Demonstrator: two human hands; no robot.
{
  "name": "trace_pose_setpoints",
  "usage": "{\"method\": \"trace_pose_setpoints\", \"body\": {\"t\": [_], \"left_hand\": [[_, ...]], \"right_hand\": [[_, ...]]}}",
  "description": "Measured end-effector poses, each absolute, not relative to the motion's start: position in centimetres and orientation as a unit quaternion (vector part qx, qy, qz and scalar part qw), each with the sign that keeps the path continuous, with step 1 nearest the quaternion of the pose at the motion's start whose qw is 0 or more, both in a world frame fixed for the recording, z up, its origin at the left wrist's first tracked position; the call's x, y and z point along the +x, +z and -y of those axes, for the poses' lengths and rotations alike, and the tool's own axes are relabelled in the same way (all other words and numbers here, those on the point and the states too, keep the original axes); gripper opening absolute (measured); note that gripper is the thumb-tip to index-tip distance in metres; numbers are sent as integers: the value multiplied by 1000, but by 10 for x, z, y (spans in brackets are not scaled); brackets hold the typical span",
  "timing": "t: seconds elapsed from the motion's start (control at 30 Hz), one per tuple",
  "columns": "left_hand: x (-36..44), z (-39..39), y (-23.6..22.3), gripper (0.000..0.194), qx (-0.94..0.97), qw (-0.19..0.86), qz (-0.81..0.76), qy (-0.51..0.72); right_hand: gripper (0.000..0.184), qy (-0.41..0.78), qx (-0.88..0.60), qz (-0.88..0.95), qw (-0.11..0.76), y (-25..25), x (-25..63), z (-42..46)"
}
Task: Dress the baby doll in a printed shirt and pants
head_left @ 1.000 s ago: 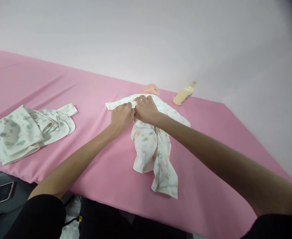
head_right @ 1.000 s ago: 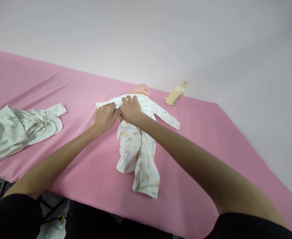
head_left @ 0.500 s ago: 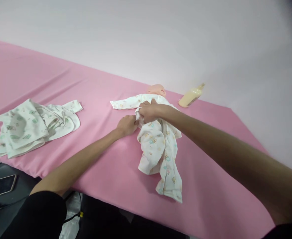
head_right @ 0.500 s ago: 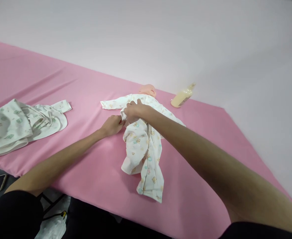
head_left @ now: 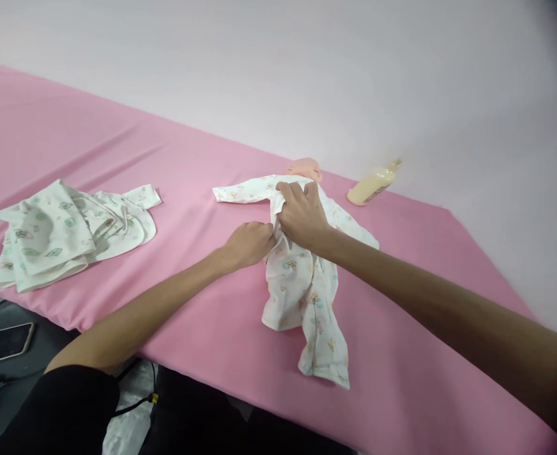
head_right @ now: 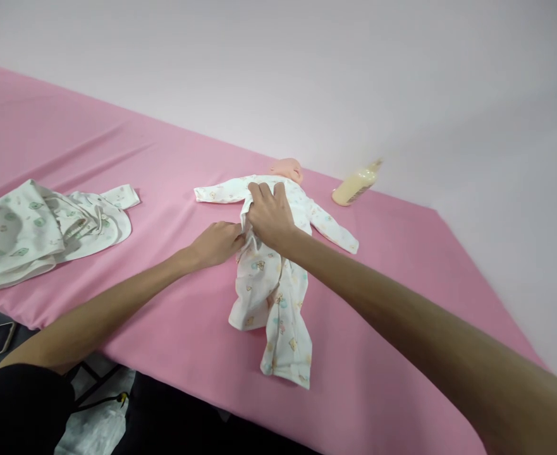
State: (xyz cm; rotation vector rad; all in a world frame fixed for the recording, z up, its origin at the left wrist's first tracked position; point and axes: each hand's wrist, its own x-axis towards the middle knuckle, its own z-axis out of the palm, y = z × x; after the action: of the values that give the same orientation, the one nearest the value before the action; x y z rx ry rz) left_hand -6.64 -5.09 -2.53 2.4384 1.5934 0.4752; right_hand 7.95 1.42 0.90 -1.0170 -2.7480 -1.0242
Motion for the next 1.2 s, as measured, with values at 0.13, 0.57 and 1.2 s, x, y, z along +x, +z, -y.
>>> {"method": "trace_pose_setpoints", "body": {"t": [0.13, 0.57, 1.2], "left_hand": [[-70, 53, -20, 32, 839, 92, -513, 154], [-75, 51, -22, 30, 808, 123, -565, 111], [-59, 34, -10, 26, 786, 36, -588, 185]], "right_hand": [[27, -351, -383, 854, 39, 2, 77, -12], [26, -345, -373, 861, 0, 6, 75, -3], [28, -389, -257, 879, -100, 30, 86, -24]]}}
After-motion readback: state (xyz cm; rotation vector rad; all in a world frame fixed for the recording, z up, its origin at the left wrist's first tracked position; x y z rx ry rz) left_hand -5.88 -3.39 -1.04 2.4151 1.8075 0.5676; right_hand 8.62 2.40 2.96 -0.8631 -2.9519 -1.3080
